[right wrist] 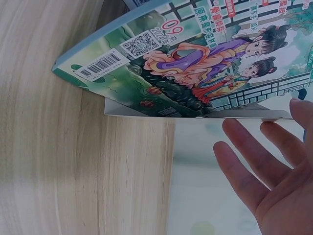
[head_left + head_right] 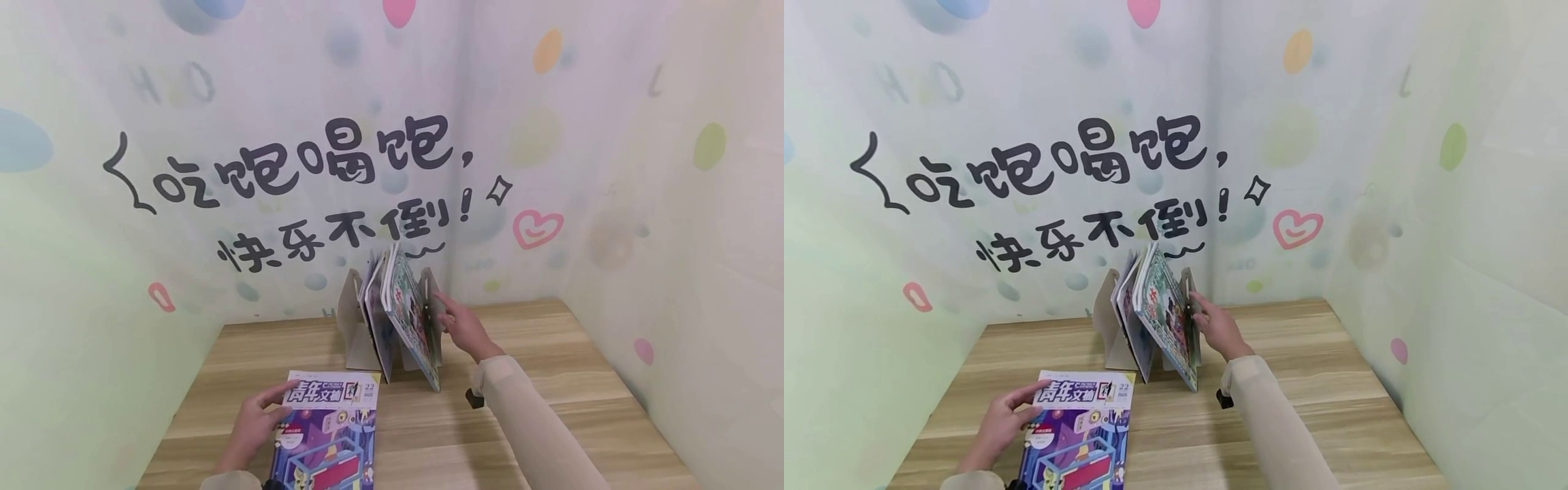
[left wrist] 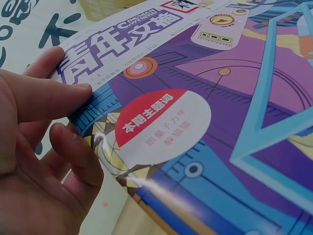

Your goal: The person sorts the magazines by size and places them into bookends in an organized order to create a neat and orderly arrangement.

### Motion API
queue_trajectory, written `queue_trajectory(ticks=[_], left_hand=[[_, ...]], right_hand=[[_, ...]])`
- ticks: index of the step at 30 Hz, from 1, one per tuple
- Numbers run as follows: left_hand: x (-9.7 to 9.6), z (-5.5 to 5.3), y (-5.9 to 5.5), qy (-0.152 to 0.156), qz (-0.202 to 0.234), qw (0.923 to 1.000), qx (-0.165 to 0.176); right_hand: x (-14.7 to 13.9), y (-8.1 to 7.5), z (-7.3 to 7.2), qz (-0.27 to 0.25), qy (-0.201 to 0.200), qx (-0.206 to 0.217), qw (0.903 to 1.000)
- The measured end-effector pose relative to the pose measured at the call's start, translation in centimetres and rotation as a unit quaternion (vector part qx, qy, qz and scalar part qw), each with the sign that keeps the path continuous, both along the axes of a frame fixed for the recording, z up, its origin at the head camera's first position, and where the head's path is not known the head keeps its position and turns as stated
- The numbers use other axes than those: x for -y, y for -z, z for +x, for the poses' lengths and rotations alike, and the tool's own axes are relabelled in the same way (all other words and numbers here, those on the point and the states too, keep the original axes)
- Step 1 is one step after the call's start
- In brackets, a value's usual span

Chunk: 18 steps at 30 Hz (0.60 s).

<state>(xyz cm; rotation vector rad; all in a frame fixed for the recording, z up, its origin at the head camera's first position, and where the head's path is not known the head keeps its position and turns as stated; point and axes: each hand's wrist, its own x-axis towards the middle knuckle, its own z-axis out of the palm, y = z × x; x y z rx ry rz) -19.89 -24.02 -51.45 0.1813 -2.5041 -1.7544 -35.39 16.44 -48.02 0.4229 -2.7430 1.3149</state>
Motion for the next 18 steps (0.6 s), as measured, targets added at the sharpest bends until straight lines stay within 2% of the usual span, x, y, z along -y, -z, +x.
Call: queue_trajectory(ticks=[18], left_hand=[[-1.9, -0.2, -0.7, 0.012, -0.012, 0.9984, -0.055]], right_hand=[[0.0, 0.0, 0.1, 0.003, 0.006, 0.0, 1.0]])
